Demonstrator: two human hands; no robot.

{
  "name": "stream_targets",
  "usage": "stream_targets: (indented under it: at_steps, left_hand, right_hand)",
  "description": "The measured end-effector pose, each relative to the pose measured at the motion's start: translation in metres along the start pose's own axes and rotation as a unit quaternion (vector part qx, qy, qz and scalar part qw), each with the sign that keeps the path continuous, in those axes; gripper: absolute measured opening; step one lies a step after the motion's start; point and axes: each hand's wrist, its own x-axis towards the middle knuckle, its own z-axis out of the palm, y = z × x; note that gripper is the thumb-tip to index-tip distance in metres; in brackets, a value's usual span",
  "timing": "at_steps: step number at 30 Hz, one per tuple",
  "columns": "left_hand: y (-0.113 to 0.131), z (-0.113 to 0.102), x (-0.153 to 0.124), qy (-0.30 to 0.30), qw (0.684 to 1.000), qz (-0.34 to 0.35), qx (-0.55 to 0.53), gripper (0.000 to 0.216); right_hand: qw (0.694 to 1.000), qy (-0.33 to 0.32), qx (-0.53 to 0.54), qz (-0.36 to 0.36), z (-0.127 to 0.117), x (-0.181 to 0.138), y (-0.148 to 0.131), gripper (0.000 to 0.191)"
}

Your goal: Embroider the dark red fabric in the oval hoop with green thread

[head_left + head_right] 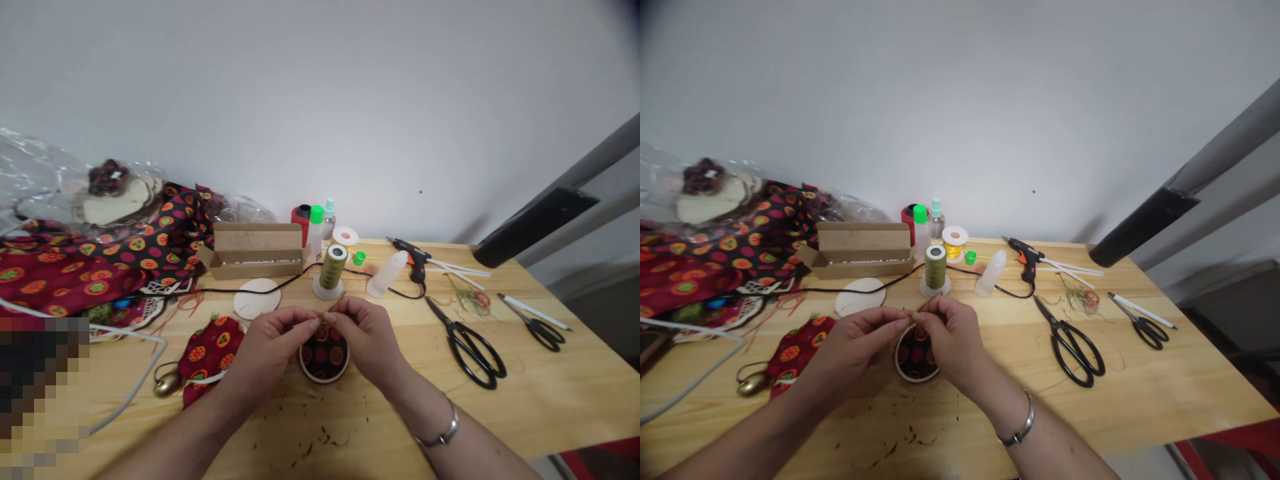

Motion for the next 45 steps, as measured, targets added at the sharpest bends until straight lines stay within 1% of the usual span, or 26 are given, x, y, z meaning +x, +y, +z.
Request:
stream_targets:
  at_steps: [2, 5, 7, 10, 12, 16, 19, 26, 32, 34, 37, 45]
  left_hand:
    - [0.0001, 0.0000, 0.0003, -0.018, 0.999, -0.014, -0.037, 0.011]
    - [-0.0006, -0.0012, 0.0019, -0.028, 0.998, -0.018, -0.054, 0.011]
    - [-0.0019, -0.0025, 0.0036, -0.045, 0.995, -0.038, -0.078, 0.012]
    - [-0.0033, -0.0039, 0.0057, -0.084, 0.983, -0.076, -0.146, 0.010]
    - [-0.0033, -0.0039, 0.0062, -0.097, 0.975, -0.091, -0.177, 0.008]
    - [-0.0034, -0.0031, 0.0060, -0.111, 0.977, -0.074, -0.168, 0.008]
    - [-0.0049, -0.0032, 0.0061, -0.124, 0.979, -0.060, -0.152, 0.010]
    - [-0.0071, -0.0022, 0.0072, -0.107, 0.982, -0.048, -0.149, 0.014]
    - [-0.0065, 0.0003, 0.0052, -0.096, 0.981, -0.019, -0.168, 0.009]
    - [-0.0063, 0.0008, 0.0048, -0.099, 0.979, -0.024, -0.178, 0.009]
    - [-0.0060, 0.0014, 0.0043, -0.104, 0.975, -0.036, -0.191, 0.011]
    - [-0.0049, 0.0011, 0.0033, -0.096, 0.976, -0.064, -0.186, 0.011]
  right_hand:
    - [1.000, 0.001, -0.008, -0.018, -0.0003, 0.0004, 0.0012, 0.014]
    - [0.999, 0.004, -0.022, -0.039, -0.0006, 0.0009, 0.0019, 0.013]
    - [0.999, 0.004, -0.027, -0.046, -0.0007, 0.0007, 0.0018, 0.014]
    - [0.997, 0.004, -0.037, -0.063, -0.0009, -0.0001, 0.0015, 0.014]
    - [0.997, 0.003, -0.041, -0.072, -0.0009, -0.0008, 0.0016, 0.014]
    - [0.997, -0.004, -0.046, -0.062, -0.0010, -0.0015, 0.0020, 0.014]
    - [0.996, 0.002, -0.059, -0.060, -0.0015, -0.0012, 0.0020, 0.014]
    - [0.996, 0.011, -0.058, -0.069, -0.0021, -0.0003, 0.0029, 0.013]
    - [0.998, 0.013, -0.043, -0.044, -0.0011, 0.0002, 0.0019, 0.013]
    - [0.998, 0.017, -0.041, -0.038, -0.0009, 0.0000, 0.0008, 0.013]
    - [0.998, 0.017, -0.041, -0.051, -0.0009, 0.0000, 0.0003, 0.013]
    - [0.997, 0.015, -0.050, -0.065, -0.0020, -0.0005, 0.0026, 0.013]
